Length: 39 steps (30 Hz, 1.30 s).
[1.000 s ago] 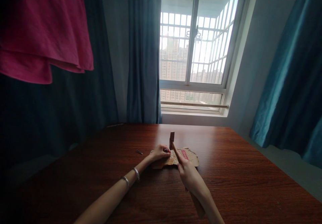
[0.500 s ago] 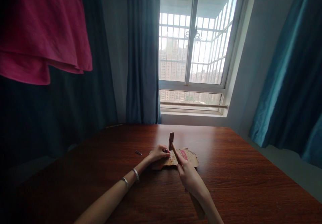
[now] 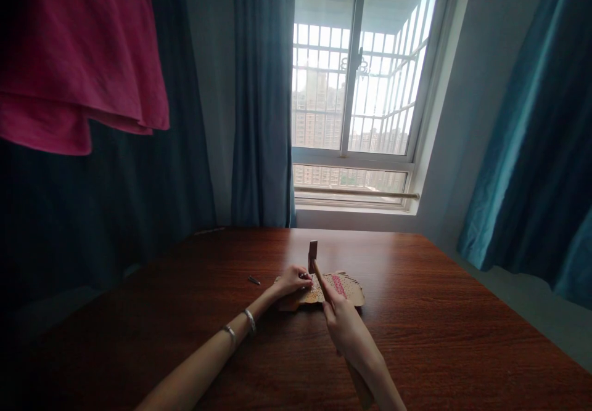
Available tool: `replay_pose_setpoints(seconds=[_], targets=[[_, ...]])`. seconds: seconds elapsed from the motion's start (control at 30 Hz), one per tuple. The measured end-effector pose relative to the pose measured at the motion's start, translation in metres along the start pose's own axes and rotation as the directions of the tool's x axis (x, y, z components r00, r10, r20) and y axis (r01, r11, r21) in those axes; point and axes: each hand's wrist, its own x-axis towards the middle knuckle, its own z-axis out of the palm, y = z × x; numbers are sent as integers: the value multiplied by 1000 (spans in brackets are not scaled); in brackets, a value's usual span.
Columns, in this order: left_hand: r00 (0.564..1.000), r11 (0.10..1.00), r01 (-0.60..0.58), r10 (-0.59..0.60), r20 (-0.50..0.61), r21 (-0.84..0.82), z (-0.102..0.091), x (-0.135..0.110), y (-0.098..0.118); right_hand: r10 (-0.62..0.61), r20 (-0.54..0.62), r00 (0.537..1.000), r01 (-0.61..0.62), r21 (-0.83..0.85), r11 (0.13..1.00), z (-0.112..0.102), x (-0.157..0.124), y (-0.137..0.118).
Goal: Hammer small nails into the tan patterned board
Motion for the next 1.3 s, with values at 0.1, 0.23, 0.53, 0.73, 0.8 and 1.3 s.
replay_pose_setpoints(seconds=[0.1, 0.23, 0.53, 0.73, 0.8, 1.3], targets=[[999, 999, 32, -32, 0, 12, 1, 0, 0, 47, 70, 996, -49, 27, 998, 0, 0, -3], [999, 998, 54, -54, -1, 28, 0, -1, 5, 114, 118, 986, -119, 38, 992, 1, 0, -4], [999, 998, 46, -45, -28, 38, 2, 0, 1, 32, 62, 998, -33, 12, 999, 0, 2, -6], [999, 999, 44, -43, -17, 24, 3, 2, -3, 148, 107, 983, -148, -9, 989, -1, -1, -9], [999, 999, 27, -26, -30, 28, 3, 2, -3, 157, 112, 981, -159, 3, 987, -2, -1, -9], [1000, 999, 29, -29, -4, -15, -1, 1, -4, 161, 122, 979, -166, 35, 986, 0, 4, 0]])
